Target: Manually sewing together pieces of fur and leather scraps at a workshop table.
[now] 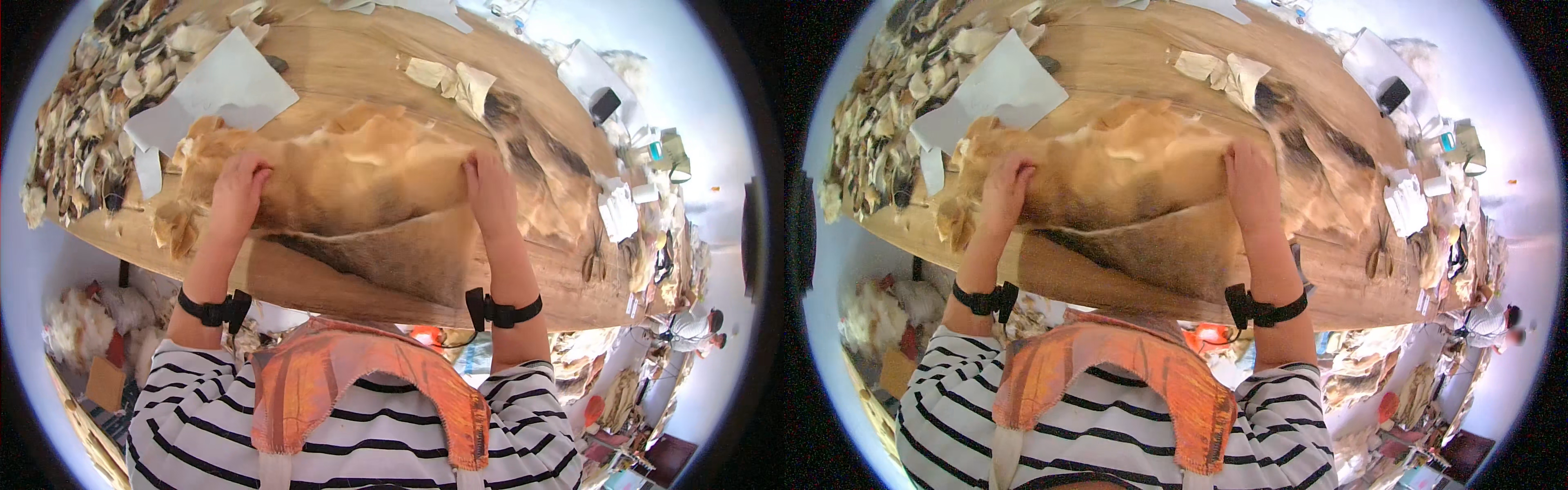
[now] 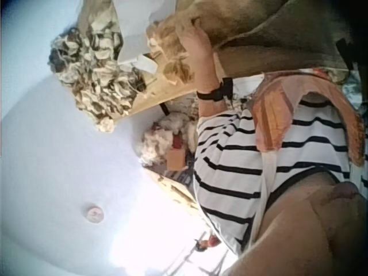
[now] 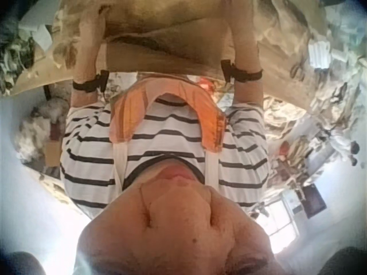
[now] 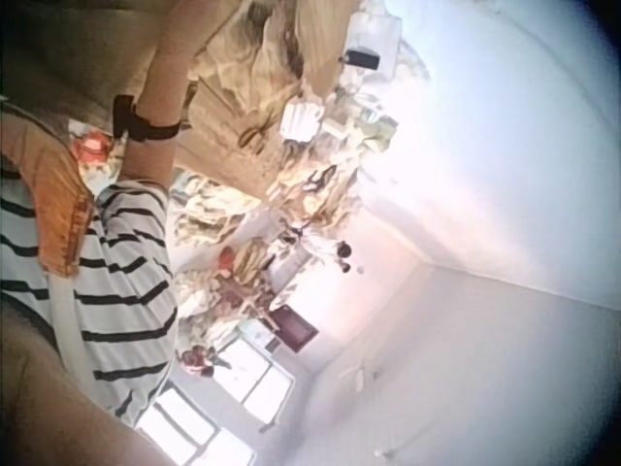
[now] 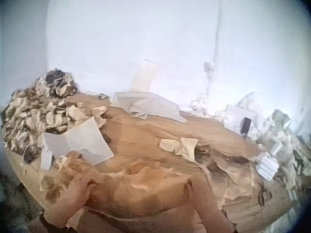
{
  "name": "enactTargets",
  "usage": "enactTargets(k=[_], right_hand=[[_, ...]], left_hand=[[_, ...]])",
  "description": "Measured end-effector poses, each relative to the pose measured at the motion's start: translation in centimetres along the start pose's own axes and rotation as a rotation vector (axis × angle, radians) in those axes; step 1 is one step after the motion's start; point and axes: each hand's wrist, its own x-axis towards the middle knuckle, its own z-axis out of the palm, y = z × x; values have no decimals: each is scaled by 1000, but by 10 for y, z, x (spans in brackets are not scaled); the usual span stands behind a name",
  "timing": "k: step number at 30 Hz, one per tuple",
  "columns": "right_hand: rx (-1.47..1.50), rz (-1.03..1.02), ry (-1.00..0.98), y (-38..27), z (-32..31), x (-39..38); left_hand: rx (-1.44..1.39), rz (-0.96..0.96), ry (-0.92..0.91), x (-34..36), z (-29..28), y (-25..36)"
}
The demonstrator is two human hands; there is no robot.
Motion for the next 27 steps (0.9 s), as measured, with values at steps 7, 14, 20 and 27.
enactTargets(k=[7,14,20,27], right_hand=[[-130,-8,-95,-1,43,19],[374,287,84,85,2,-32],[62,531,417,238,-62,-97],[174,718,470,350,-98,-115]], left_hand=[[152,-9,-85,2,22,-10],[20,5,-111,1,22,-21],[-171,-98,-129,10,18,9],[-85,26,-222,17,31,95]])
